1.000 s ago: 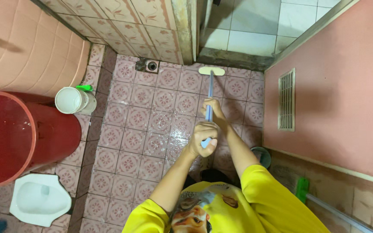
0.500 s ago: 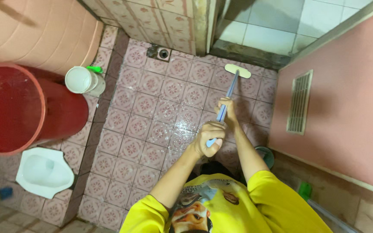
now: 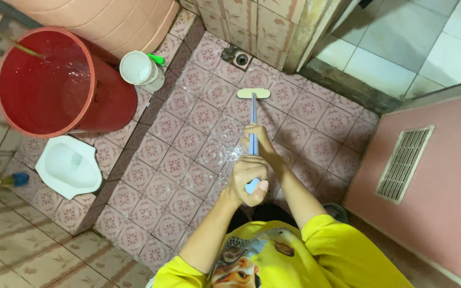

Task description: The person cleans the floor of a small bathroom by scrubbing it with a handheld brush and water. They move around the tight space, scrubbing different sections of the tile floor and rinsing it with water from a red bucket.

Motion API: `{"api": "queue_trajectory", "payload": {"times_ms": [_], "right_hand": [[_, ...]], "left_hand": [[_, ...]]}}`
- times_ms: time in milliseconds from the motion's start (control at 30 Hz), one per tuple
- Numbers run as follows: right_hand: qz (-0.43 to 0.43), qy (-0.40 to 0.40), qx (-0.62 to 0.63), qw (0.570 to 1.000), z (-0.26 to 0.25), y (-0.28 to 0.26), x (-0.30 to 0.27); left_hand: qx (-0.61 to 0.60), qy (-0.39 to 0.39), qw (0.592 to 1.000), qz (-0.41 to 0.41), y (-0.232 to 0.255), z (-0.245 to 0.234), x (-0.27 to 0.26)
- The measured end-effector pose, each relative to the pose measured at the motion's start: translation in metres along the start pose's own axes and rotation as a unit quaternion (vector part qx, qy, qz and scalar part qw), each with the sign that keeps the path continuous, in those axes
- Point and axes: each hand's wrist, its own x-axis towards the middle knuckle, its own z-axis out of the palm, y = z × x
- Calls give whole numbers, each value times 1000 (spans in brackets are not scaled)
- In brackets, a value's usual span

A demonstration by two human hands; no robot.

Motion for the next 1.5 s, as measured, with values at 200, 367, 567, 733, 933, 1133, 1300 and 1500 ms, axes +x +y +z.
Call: {"api": "queue_trajectory", "payload": {"times_ms": [200,367,567,733,933,1133,1300,1500], "right_hand": [[111,-31,124,986,18,79,42],[-67,-7,-7,998,19,45,43],[13,-57,7,998,25,74,62],[-17,-14,-33,999,21,58,75],[-168,94,106,976,15,-17,41],[-9,-4,-75,997,3,57,78],[144,36,266,953,29,41,36],[48,-2,-10,999,25,66,45]], "left_hand": [[41,24,999,-13,-52,-7,-8],[3,22,1000,-19,-29,-29,5],[5,35,999,-19,-45,-34,17],[6,28,999,-32,-54,-39,21],[-38,-8,999,-9,-15,-48,27],[6,-5,1000,-29,-61,-34,28],[-40,-33,998,-28,-18,-55,16],[-29,-26,999,-35,-38,-48,11]]}}
